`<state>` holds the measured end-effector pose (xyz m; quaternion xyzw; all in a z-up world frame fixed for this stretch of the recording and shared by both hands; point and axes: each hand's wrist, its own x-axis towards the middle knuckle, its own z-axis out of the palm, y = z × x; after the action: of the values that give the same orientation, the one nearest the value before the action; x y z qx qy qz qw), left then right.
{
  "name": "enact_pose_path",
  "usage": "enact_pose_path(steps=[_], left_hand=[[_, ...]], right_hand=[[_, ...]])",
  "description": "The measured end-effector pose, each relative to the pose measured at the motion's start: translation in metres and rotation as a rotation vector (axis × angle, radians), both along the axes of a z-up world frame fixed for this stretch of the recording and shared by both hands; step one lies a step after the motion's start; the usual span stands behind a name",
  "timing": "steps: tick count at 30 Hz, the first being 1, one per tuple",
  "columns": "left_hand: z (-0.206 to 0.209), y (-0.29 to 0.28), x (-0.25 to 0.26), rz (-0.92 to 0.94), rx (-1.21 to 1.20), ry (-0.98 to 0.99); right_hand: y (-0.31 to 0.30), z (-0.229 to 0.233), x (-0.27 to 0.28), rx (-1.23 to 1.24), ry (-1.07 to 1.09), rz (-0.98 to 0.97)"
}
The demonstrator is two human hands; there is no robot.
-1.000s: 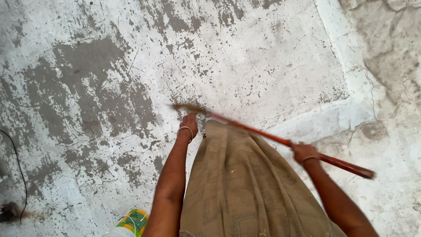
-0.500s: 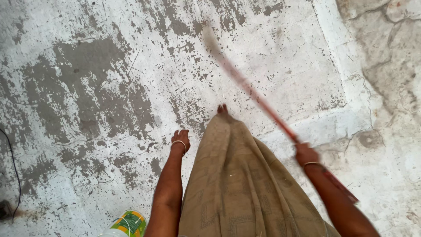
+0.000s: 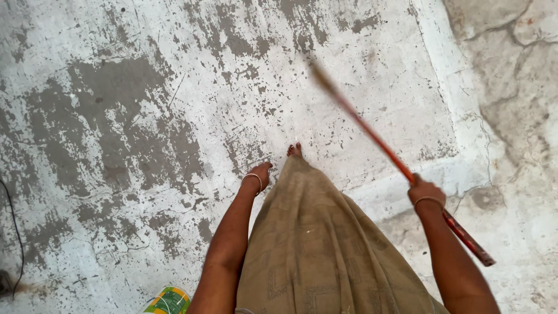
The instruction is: The person scrapes a concrete floor using a long-handled tool with a curved blade to remove peeling paint or residue.
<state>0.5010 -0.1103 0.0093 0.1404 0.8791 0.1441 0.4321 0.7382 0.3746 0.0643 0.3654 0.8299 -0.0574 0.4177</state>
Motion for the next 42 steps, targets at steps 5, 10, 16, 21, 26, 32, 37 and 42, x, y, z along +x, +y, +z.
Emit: enact_pose_path(steps=[5,10,16,21,26,32,37,42], left_hand=[[-0.015,-0.003,-0.021,-0.028,-0.046,-0.024],[-0.019,-0.008,-0.058,-0.001,-0.162,-0.103],[-0.018,0.002,-0.084,0.018,-0.058,-0.053],[-0.016,0.006,-0.096,0.035,-0.024,-0.076],[-0.032,-0.013,-0.093,0.058,-0.074,-0.102],[-0.031,-0.038,-0.087,0.167,-0.134,-0.137],[-0.034,-0.036,-0.08,0.177,-0.127,-0.142],[-0.034,-0.018,-0.077,0.188,-0.065,-0.114]], right_hand=[[0.004,-0.017,-0.044,0.098,0.168,-0.002],[-0.084,-0.038,-0.049,-0.18,0.144,0.159],[-0.135,-0.06,-0.106,-0.246,0.009,0.663],[-0.058,-0.027,-0.098,-0.145,-0.054,0.271],[-0.002,0.002,-0.112,0.076,0.101,0.044],[-0.026,0.004,-0.121,-0.05,0.12,-0.024],[-0.079,-0.023,-0.149,-0.27,0.157,0.396],[-0.134,-0.057,-0.219,-0.31,0.207,0.757]])
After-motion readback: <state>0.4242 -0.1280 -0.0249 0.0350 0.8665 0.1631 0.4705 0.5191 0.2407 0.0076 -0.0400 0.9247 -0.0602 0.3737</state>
